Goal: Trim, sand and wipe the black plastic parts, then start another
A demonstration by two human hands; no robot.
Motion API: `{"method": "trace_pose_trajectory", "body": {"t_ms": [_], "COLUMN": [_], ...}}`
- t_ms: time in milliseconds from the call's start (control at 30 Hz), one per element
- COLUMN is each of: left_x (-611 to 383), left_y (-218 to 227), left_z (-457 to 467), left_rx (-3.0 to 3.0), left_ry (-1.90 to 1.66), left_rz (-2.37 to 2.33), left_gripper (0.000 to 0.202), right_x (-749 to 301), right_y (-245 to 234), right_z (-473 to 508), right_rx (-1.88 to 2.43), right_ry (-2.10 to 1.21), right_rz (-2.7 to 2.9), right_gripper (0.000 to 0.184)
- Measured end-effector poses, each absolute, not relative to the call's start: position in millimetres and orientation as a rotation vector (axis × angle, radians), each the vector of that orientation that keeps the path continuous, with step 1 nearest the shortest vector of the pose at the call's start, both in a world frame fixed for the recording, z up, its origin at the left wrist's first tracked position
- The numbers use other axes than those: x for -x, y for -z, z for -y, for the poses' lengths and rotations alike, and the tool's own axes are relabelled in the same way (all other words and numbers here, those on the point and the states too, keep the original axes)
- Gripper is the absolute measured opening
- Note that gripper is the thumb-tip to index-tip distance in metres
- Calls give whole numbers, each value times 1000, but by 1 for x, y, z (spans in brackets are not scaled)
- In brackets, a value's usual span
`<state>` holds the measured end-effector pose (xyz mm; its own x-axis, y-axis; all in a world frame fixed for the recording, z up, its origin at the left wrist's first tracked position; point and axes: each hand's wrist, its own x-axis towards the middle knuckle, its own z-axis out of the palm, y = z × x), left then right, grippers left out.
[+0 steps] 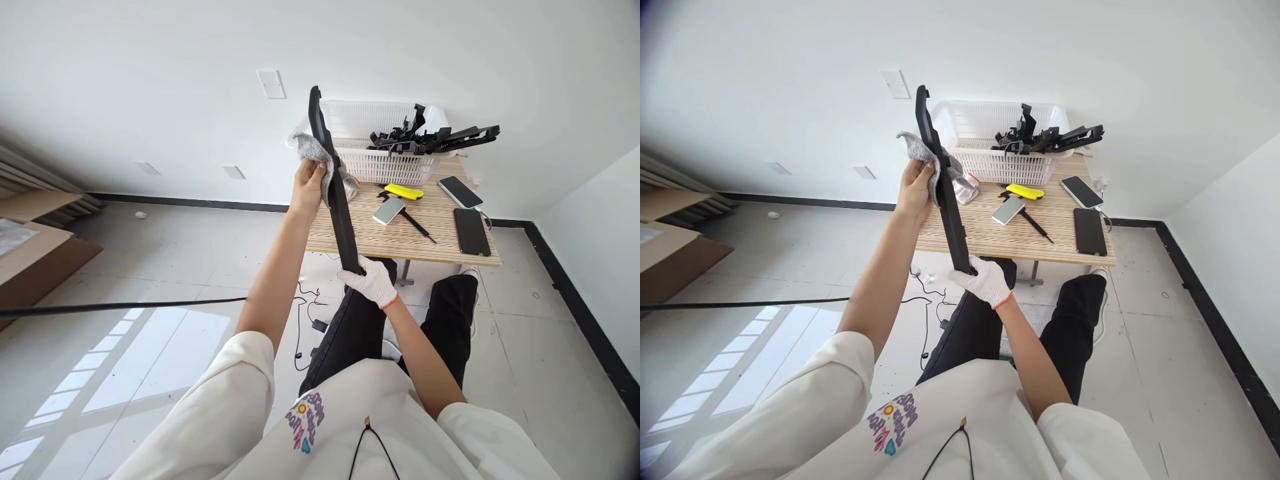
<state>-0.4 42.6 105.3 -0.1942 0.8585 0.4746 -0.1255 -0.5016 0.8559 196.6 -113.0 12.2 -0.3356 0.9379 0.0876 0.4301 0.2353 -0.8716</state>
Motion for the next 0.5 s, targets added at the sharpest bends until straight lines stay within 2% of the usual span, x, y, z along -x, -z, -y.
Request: {"method": "trace_pose_trajectory", "body": {"t_ms": [200, 500], "left_x": [-6, -22], "left_y": [-98, -99], "left_z": [-35, -11], "left_rx": [-1380, -1559], "left_ry": [-1843, -1808], "left_rz": [-938, -1179], "left_gripper": [47, 36], "right_x": [-196, -194], "right_y": [-12, -8], "right_z": [113, 112], "right_rx": [1241, 1215], "right_ry": [-1079, -1130], "right_rz": [1825, 1730], "right_gripper": [39, 34]}}
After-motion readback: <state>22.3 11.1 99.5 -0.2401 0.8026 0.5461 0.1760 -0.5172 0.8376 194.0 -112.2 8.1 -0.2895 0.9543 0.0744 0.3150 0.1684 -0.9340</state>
